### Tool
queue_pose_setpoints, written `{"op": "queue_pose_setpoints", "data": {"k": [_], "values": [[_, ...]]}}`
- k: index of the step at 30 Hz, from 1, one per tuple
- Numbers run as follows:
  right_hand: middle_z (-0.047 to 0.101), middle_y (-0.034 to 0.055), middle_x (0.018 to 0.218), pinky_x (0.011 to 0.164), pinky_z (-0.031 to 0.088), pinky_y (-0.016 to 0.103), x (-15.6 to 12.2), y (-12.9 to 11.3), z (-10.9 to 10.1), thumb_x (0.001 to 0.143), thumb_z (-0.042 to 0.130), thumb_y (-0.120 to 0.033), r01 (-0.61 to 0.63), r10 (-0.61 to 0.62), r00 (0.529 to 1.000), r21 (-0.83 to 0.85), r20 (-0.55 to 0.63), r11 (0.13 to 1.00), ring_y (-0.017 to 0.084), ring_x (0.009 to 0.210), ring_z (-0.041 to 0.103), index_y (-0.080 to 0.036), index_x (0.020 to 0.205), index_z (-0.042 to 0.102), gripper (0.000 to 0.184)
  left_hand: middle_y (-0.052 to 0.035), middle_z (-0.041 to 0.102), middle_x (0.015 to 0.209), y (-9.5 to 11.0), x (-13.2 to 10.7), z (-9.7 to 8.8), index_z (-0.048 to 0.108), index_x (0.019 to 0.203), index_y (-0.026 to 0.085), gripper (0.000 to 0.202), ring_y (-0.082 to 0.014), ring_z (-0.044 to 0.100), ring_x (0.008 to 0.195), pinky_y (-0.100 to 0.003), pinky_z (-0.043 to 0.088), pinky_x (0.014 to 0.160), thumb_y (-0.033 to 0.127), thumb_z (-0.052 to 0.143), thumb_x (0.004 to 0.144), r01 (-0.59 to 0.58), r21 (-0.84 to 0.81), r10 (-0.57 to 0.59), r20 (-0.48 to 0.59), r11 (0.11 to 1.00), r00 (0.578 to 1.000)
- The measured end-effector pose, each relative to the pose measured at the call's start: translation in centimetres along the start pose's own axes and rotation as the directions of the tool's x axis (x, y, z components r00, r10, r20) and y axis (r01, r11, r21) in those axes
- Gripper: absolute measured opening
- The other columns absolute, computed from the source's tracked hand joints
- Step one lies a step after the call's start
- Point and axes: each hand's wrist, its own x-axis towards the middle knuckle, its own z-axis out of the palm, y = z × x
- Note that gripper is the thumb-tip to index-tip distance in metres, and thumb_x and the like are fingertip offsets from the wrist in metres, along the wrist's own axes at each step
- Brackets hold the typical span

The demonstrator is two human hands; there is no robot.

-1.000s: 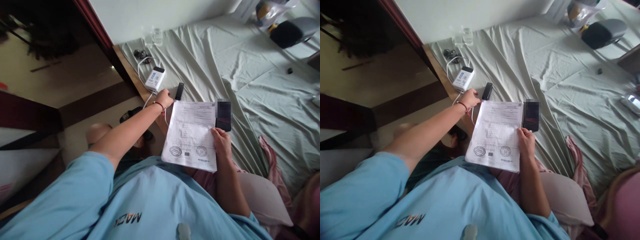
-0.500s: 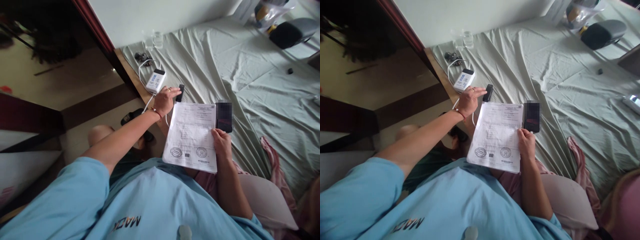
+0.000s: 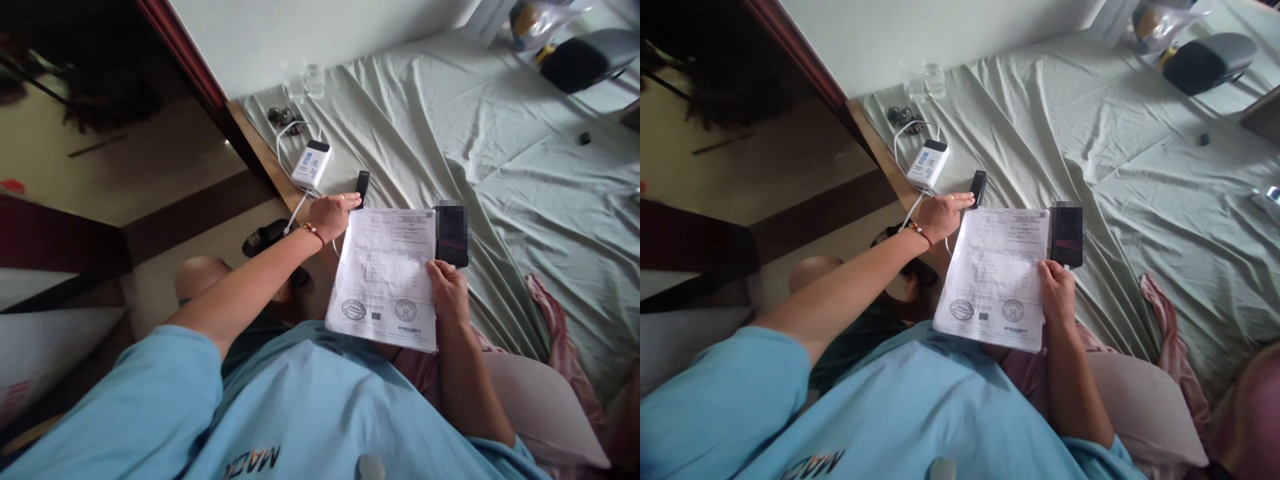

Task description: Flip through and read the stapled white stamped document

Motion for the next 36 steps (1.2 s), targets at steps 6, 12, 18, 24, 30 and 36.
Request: {"op": "queue_pose_setpoints", "data": {"k": [6,12,18,24,30,36], "values": [[0.054,-0.0039,0.059,0.046,0.032,0.023,-0.8,-0.6,-0.8,0.078,0.072,-0.056,0.073,-0.077,0.994,0.04,0.081,0.996,0.011,0.051,0.041,-0.021,0.077,0.065,0.036,-0.009,0.07,0.125,-0.8,-1.2,0.3,0.068,0.124,0.014,0.037,-0.0204,0.068,0.106,-0.035,0.053,0.099,0.009,0.053,0.09,0.112,-0.202,-0.157,-0.223,0.973,0.962],[0.058,-0.0016,0.066,0.052,0.037,0.024,-0.8,-0.2,-1.0,0.084,0.069,-0.055,0.233,-0.235,0.971,0.077,0.029,0.97,0.012,0.057,0.046,-0.021,0.082,0.067,0.035,-0.0047,0.064,0.086,0.4,-5.8,0.2,0.057,0.103,0.019,0.035,-0.0148,0.059,0.07,-0.027,0.05,0.063,0.052,0.044,0.104,0.116,-0.673,-0.428,-0.319,0.73,0.846],[0.06,-0.0007,0.066,0.051,0.038,0.024,-0.6,0.2,-0.2,0.088,0.063,-0.056,0.344,-0.347,0.937,-0.072,-0.04,0.936,0.012,0.057,0.046,-0.02,0.084,0.069,0.037,-0.003,0.053,0.073,3.0,-9.0,1.9,0.048,0.085,0.021,0.049,-0.0152,0.051,0.066,-0.031,0.044,0.063,0.063,0.034,0.104,0.118,-0.715,-0.335,-0.171,0.689,0.926],[0.057,-0.0025,0.066,0.052,0.036,0.023,-0.7,1.2,-0.2,0.094,0.059,-0.053,0.39,-0.397,0.917,-0.128,-0.033,0.912,0.011,0.057,0.044,-0.021,0.087,0.069,0.034,-0.0021,0.053,0.072,3.1,-8.7,3.5,0.044,0.089,0.021,0.046,-0.0159,0.051,0.065,-0.032,0.037,0.061,0.064,0.034,0.104,0.076,-0.552,-0.304,-0.334,0.83,0.892],[0.061,-0.0013,0.07,0.055,0.039,0.024,-0.7,0.9,0.0,0.094,0.059,-0.052,0.413,-0.433,0.898,-0.186,-0.082,0.891,0.012,0.06,0.049,-0.021,0.09,0.07,0.034,-0.0016,0.048,0.068,2.7,-8.1,4.0,0.042,0.085,0.021,0.043,-0.0157,0.047,0.061,-0.032,0.033,0.06,0.056,0.031,0.107,0.049,-0.455,-0.251,-0.397,0.889,0.883],[0.059,-0.0022,0.066,0.052,0.038,0.024,-1.0,0.5,0.6,0.09,0.063,-0.051,0.397,-0.441,0.885,-0.252,-0.149,0.883,0.012,0.056,0.048,-0.019,0.092,0.07,0.032,-0.0029,0.05,0.066,1.3,-7.8,5.3,0.046,0.081,0.021,0.051,-0.0161,0.046,0.06,-0.033,0.033,0.058,0.065,0.033,0.103,0.088,-0.573,-0.348,-0.363,0.815,0.864]]}}
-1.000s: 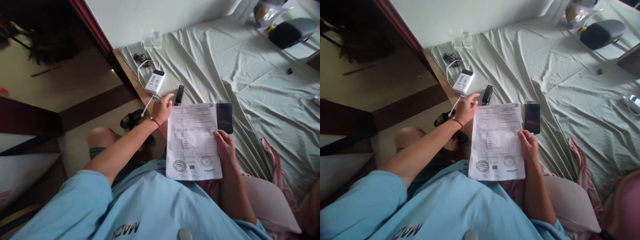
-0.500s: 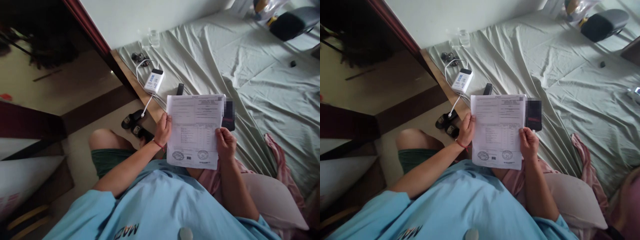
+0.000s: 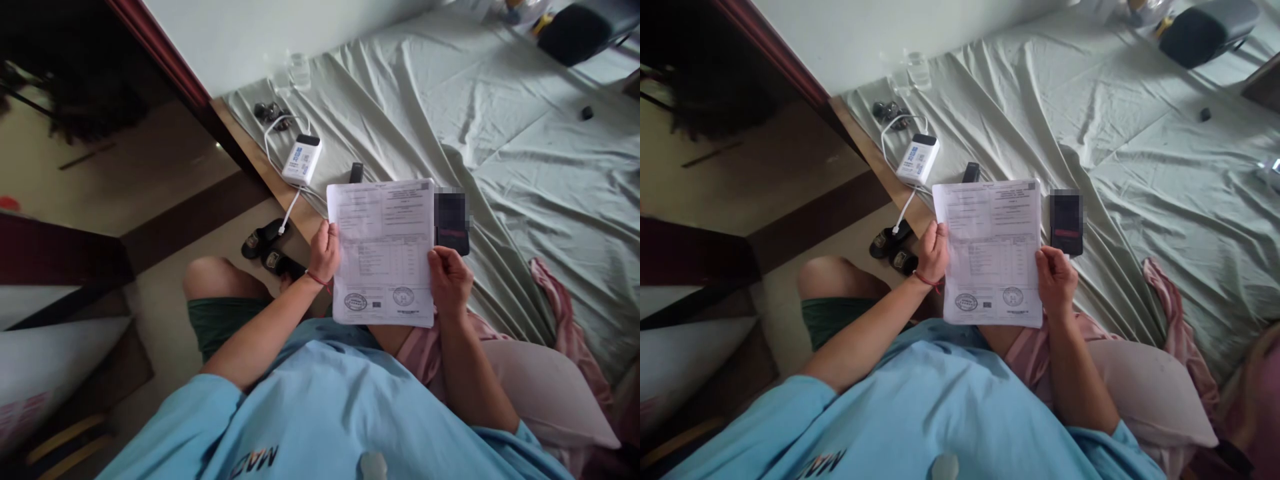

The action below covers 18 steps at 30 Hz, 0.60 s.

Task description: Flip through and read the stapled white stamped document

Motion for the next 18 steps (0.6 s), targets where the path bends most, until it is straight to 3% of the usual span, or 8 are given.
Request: {"op": "queue_pose_setpoints", "data": {"k": [6,18], "values": [[0.055,-0.0038,0.062,0.05,0.036,0.024,-0.14,-0.19,0.1,0.091,0.062,-0.048,0.001,0.0,1.0,-0.048,0.001,0.999,0.011,0.054,0.044,-0.019,0.089,0.069,0.03,-0.0035,0.054,0.073,0.22,-0.04,-0.86,0.051,0.084,0.021,0.048,-0.0168,0.05,0.066,-0.033,0.041,0.064,0.062,0.038,0.103,0.044,-0.114,-0.036,0.075,0.993,0.997],[0.064,-0.0016,0.068,0.057,0.043,0.025,-0.29,0.08,0.47,0.085,0.071,-0.046,-0.016,0.017,1.0,-0.046,0.013,0.999,0.012,0.059,0.054,-0.02,0.083,0.067,0.026,-0.0043,0.054,0.073,-0.13,-0.07,-0.67,0.048,0.082,0.022,0.058,-0.0184,0.052,0.069,-0.035,0.045,0.067,0.076,0.037,0.096,0.09,-0.053,-0.089,0.023,0.995,0.996]]}}
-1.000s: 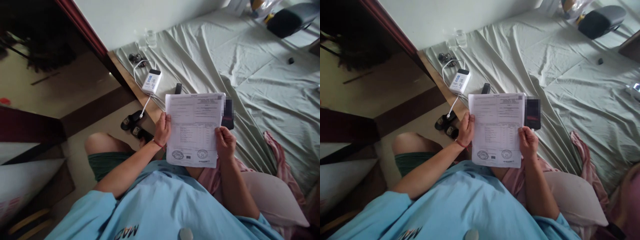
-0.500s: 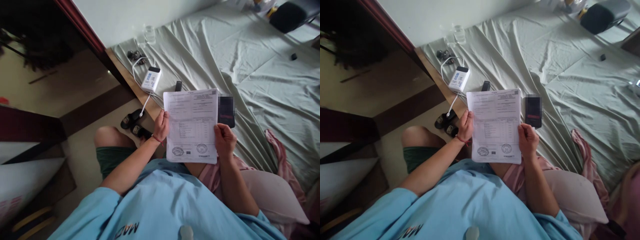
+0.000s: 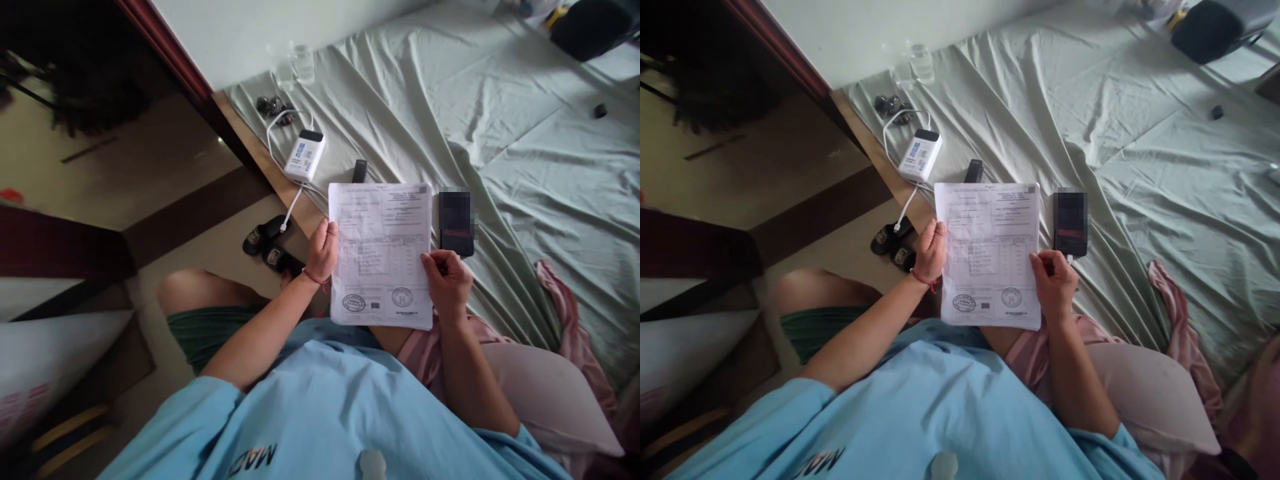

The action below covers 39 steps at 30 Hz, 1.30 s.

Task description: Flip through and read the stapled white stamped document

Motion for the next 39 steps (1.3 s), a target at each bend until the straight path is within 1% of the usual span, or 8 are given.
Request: {"op": "queue_pose_setpoints", "data": {"k": [4,8,13,18,21,25,30,39], "values": [[0.063,-0.0019,0.067,0.058,0.042,0.025,0.03,-0.2,-0.11,0.087,0.068,-0.043,0.041,-0.041,0.999,-0.054,0.012,0.998,0.013,0.06,0.053,-0.02,0.081,0.067,0.024,-0.0042,0.054,0.071,0.09,0.05,-0.01,0.049,0.081,0.021,0.059,-0.0179,0.05,0.067,-0.035,0.044,0.065,0.077,0.037,0.096,-0.005,0.021,0.006,-0.024,1.0,1.0],[0.063,-0.0019,0.066,0.058,0.041,0.026,0.08,-0.03,-0.16,0.087,0.067,-0.044,0.049,-0.048,0.999,-0.092,0.015,0.995,0.013,0.059,0.052,-0.02,0.081,0.066,0.024,-0.0026,0.049,0.067,0.38,0.13,-0.1,0.046,0.077,0.021,0.058,-0.0158,0.046,0.062,-0.033,0.041,0.06,0.075,0.038,0.097,-0.001,-0.019,0.001,0.004,1.0,1.0],[0.063,-0.0019,0.068,0.059,0.042,0.026,-0.09,0.32,0.14,0.088,0.066,-0.043,0.07,-0.069,0.998,-0.055,0.008,0.996,0.013,0.06,0.053,-0.02,0.083,0.067,0.023,-0.0029,0.05,0.068,0.45,0.15,-0.12,0.046,0.077,0.022,0.056,-0.0169,0.046,0.063,-0.034,0.04,0.061,0.074,0.039,0.097,0.0,-0.034,0.0,0.008,0.999,1.0],[0.06,-0.0042,0.067,0.061,0.044,0.026,-0.45,0.0,0.43,0.091,0.063,-0.041,0.109,-0.112,0.993,-0.065,-0.046,0.992,0.012,0.058,0.052,-0.022,0.101,0.07,0.023,-0.0024,0.048,0.067,0.14,0.26,0.17,0.045,0.075,0.021,0.058,-0.0168,0.044,0.063,-0.034,0.036,0.061,0.074,0.037,0.098,-0.015,0.012,0.015,-0.002,1.0,1.0],[0.062,-0.0031,0.069,0.063,0.046,0.027,-0.59,-0.22,0.43,0.092,0.062,-0.041,0.155,-0.162,0.984,-0.106,-0.067,0.982,0.013,0.06,0.054,-0.022,0.104,0.072,0.024,-0.0022,0.049,0.066,-0.1,0.35,0.31,0.047,0.076,0.021,0.057,-0.0168,0.045,0.062,-0.034,0.036,0.061,0.073,0.037,0.098,-0.033,0.037,0.033,-0.018,0.999,0.999],[0.064,-0.0022,0.07,0.066,0.047,0.028,-0.69,-0.32,0.38,0.093,0.062,-0.04,0.182,-0.199,0.975,-0.157,-0.097,0.971,0.014,0.061,0.057,-0.023,0.101,0.072,0.022,-0.0024,0.049,0.067,-0.17,0.34,0.35,0.046,0.075,0.021,0.056,-0.0165,0.045,0.062,-0.033,0.037,0.061,0.071,0.037,0.099,-0.034,0.049,0.035,-0.024,0.998,0.999],[0.065,-0.0018,0.072,0.065,0.047,0.027,-0.84,-0.36,0.39,0.093,0.061,-0.037,0.183,-0.197,0.976,-0.134,-0.093,0.974,0.014,0.062,0.058,-0.022,0.093,0.069,0.017,-0.002,0.048,0.065,0.02,0.3,0.25,0.044,0.075,0.021,0.057,-0.0164,0.044,0.062,-0.034,0.034,0.06,0.073,0.037,0.098,-0.028,0.045,0.029,-0.026,0.999,0.999],[0.065,0.0,0.079,0.068,0.049,0.029,-0.61,-0.07,0.45,0.093,0.062,-0.038,0.163,-0.176,0.981,-0.157,-0.076,0.974,0.014,0.067,0.058,-0.022,0.088,0.066,0.016,-0.002,0.049,0.067,0.71,0.26,-0.07,0.044,0.078,0.022,0.054,-0.0162,0.045,0.063,-0.033,0.036,0.061,0.07,0.036,0.1,-0.03,0.014,0.029,0.032,0.999,0.999]]}}
